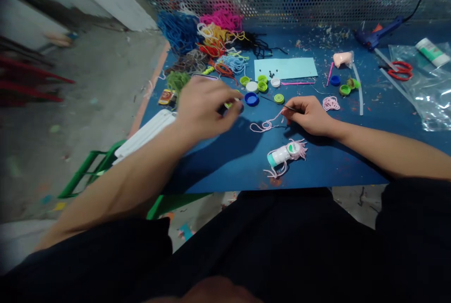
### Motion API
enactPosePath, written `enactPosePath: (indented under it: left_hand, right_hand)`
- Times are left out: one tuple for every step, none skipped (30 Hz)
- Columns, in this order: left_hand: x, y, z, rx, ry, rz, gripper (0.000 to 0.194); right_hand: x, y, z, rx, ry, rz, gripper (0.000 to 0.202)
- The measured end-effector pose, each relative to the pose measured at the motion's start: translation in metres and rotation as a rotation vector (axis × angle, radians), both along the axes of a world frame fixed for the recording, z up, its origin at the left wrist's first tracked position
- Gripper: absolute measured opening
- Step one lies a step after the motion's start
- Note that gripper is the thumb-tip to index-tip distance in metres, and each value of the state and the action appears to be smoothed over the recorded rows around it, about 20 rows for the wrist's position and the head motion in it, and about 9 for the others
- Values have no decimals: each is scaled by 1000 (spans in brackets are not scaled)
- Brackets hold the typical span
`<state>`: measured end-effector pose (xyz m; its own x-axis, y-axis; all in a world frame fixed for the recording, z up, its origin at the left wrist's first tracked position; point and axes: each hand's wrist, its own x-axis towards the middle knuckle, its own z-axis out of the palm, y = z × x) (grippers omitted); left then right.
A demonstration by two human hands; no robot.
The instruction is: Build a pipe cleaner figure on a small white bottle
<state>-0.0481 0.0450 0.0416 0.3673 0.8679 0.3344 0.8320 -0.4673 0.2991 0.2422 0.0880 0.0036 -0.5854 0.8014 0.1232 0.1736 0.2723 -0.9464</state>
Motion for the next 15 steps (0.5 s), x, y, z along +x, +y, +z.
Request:
enactPosePath:
  left_hand:
    - [-15, 2, 6, 16, -18, 46, 23]
    - [-30, 3, 10, 31, -58, 88, 22]
    - [-43, 4, 13, 50, -82, 126, 20]
    - [-55, 5, 13, 45, -62, 160, 20]
    - [-65, 4, 12, 34, -13, 179, 20]
    - [-72, 4, 10, 23, 48, 198, 23]
    - [-77, 4, 8, 12, 111, 218, 27]
    - [-80, 3, 6, 3, 165, 232, 32]
    - [-82, 3, 4, -5, 208, 244, 36]
    - [-83, 3, 3, -11, 237, 254, 39]
    - [-83, 3, 3, -17, 255, 259, 40]
    - [-83, 3, 2, -23, 264, 260, 39]
    - [-83, 3, 2, -27, 267, 261, 37]
    - [-83, 3, 2, -29, 266, 260, 35]
    - [-83, 3, 2, -29, 262, 253, 33]
  right_hand:
    - [0, 1, -1, -5, 0, 2, 47]
    - [-1, 1, -1, -9, 0, 6, 47]
    - [-1, 1, -2, -13, 0, 11, 46]
    - [-1, 2, -2, -13, -2, 15, 46]
    - [-2, 2, -1, -9, -5, 17, 46]
    - [-2, 1, -1, -1, -8, 18, 46]
    - [-2, 1, -1, 6, -12, 18, 46]
    - [-1, 1, 0, 10, -18, 17, 46]
    - [-1, 1, 1, 9, -25, 15, 46]
    - [-1, 0, 1, 5, -31, 11, 45]
    - [0, 0, 2, -1, -37, 6, 45]
    - [0, 0, 2, -7, -42, 2, 46]
    - [0, 0, 2, -10, -47, -2, 46]
    - [1, 0, 2, -10, -51, -5, 47]
    - [1, 1, 2, -6, -54, -6, 48]
